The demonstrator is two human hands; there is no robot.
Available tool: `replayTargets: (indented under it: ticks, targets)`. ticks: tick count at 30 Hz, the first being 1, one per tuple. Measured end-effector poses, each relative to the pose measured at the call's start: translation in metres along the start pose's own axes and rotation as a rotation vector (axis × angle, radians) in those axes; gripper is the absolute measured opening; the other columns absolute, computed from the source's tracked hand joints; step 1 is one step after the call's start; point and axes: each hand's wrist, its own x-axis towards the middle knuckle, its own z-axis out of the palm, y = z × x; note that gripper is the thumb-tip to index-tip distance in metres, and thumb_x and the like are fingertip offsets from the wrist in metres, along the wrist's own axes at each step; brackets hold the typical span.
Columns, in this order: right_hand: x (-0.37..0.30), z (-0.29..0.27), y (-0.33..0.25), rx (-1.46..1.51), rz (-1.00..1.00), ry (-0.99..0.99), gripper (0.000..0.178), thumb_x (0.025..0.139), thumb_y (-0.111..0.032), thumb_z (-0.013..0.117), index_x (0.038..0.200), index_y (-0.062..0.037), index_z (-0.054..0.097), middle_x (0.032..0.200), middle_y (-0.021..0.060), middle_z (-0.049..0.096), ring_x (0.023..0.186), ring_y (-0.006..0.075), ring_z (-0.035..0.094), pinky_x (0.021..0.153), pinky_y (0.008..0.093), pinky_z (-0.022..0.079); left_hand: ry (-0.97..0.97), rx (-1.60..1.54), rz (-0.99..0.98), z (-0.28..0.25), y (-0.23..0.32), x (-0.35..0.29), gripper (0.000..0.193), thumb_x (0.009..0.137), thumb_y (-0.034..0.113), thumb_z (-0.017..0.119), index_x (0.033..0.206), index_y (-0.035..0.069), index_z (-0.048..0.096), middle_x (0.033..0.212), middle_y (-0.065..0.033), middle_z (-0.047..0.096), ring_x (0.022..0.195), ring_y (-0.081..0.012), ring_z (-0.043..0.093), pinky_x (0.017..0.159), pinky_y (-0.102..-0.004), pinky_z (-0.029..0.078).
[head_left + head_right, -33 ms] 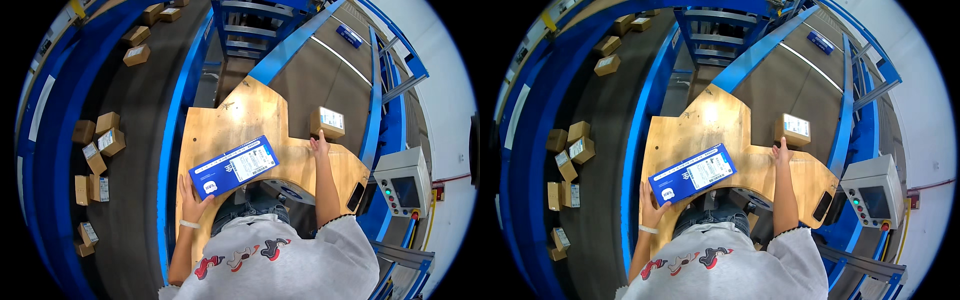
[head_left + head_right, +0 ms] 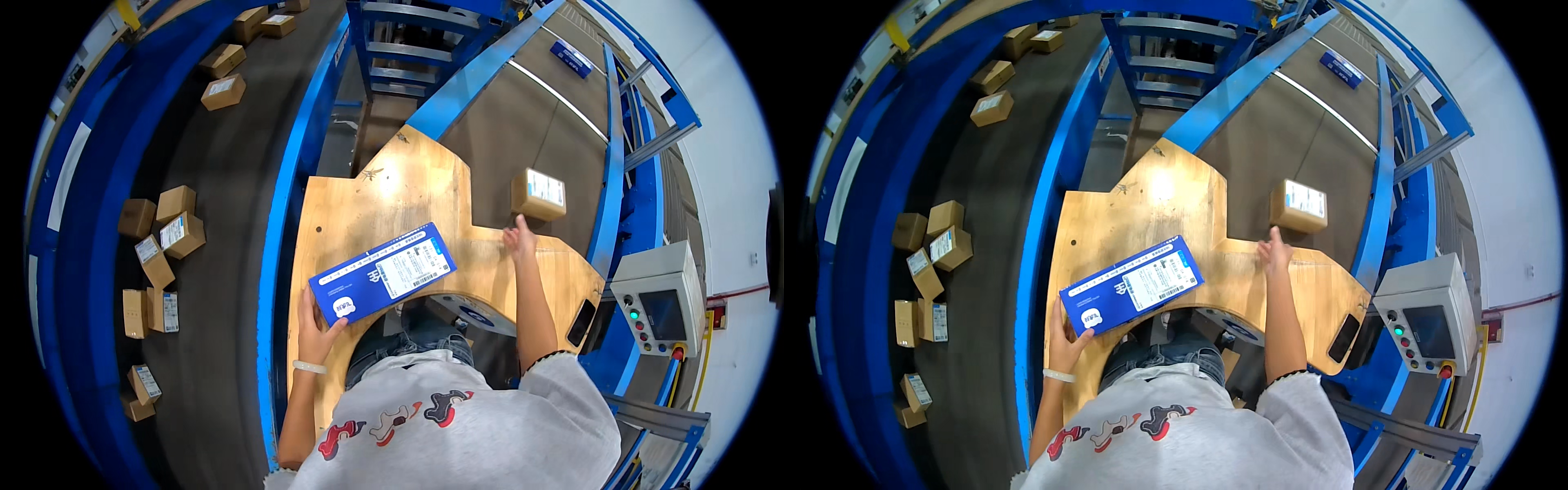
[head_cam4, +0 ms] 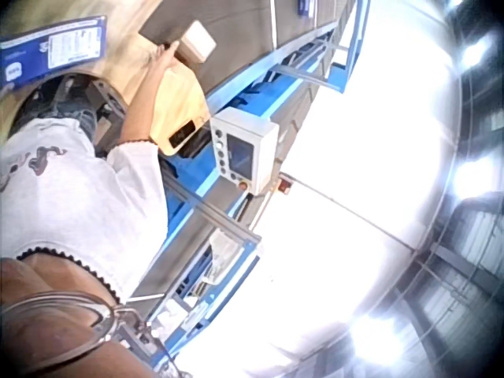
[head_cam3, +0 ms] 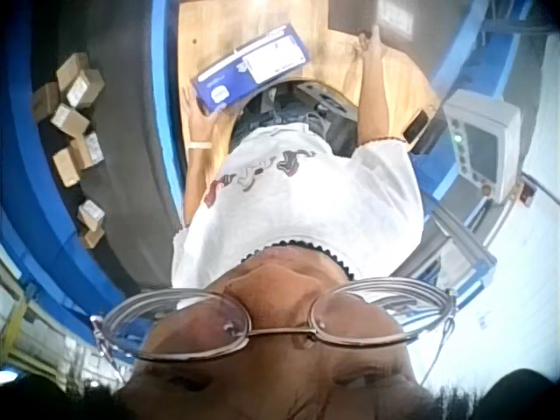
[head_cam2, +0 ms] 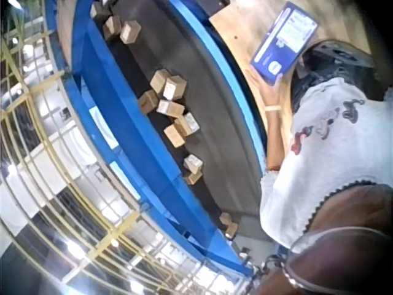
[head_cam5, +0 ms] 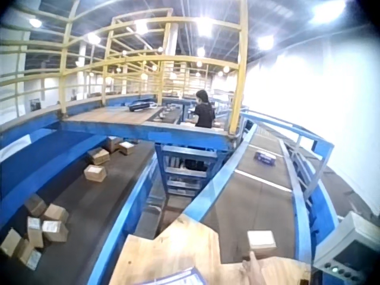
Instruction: The person stands at a conveyor belt in a warehouse, rapidly picking up cardboard boxes and plastic mailers. They place each item onto a wooden sorting board, briefly orienting it before pushing it onto a secondary conveyor belt. The process is repetitive and continuous.
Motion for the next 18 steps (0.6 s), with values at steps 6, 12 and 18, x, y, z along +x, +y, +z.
replayTargets:
  ticks: [6, 12, 18]
  targets:
    - [-0.198, -0.054, 0.055, -0.335, 0.477, -0.625, 0.031, 0.104, -0.02, 0.062, 0.124, 0.0028, 0.061, 0.116, 0.0188, 0.071, 0.105, 0.0293, 0.071, 0.091, 0.0377, 0.06, -0.088, -0.177, -0.14, 0.006, -0.013, -0.029, 0.105, 0.091, 0.006, 0.079, 0.168, 0.007, 0.007, 0.155, -0.0168, 0.046, 0.135, -0.0284, 0.055, 0.107, -0.0386, 0.052]
    - [-0.311, -0.048, 0.08, -0.09, 0.404, -0.501, 0.069, 0.104, -0.027, 0.067, 0.151, 0.0032, 0.026, 0.134, 0.0257, 0.059, 0.109, 0.0379, 0.07, 0.089, 0.045, 0.063, -0.299, 0.079, 0.26, 0.111, -0.036, 0.017, 0.094, 0.092, 0.019, 0.078, 0.164, 0.004, 0.019, 0.156, -0.0197, 0.046, 0.137, -0.0315, 0.055, 0.11, -0.0393, 0.049]
    - [-0.283, -0.067, 0.144, -0.079, 0.073, -0.243, 0.066, 0.1, -0.047, 0.067, 0.147, -0.0082, 0.043, 0.132, 0.0171, 0.064, 0.109, 0.0308, 0.071, 0.083, 0.041, 0.063, -0.561, 0.13, 0.494, 0.179, -0.067, -0.023, 0.084, 0.094, 0.033, 0.076, 0.159, -0.001, 0.035, 0.156, -0.0229, 0.048, 0.139, -0.0347, 0.053, 0.115, -0.0398, 0.043]
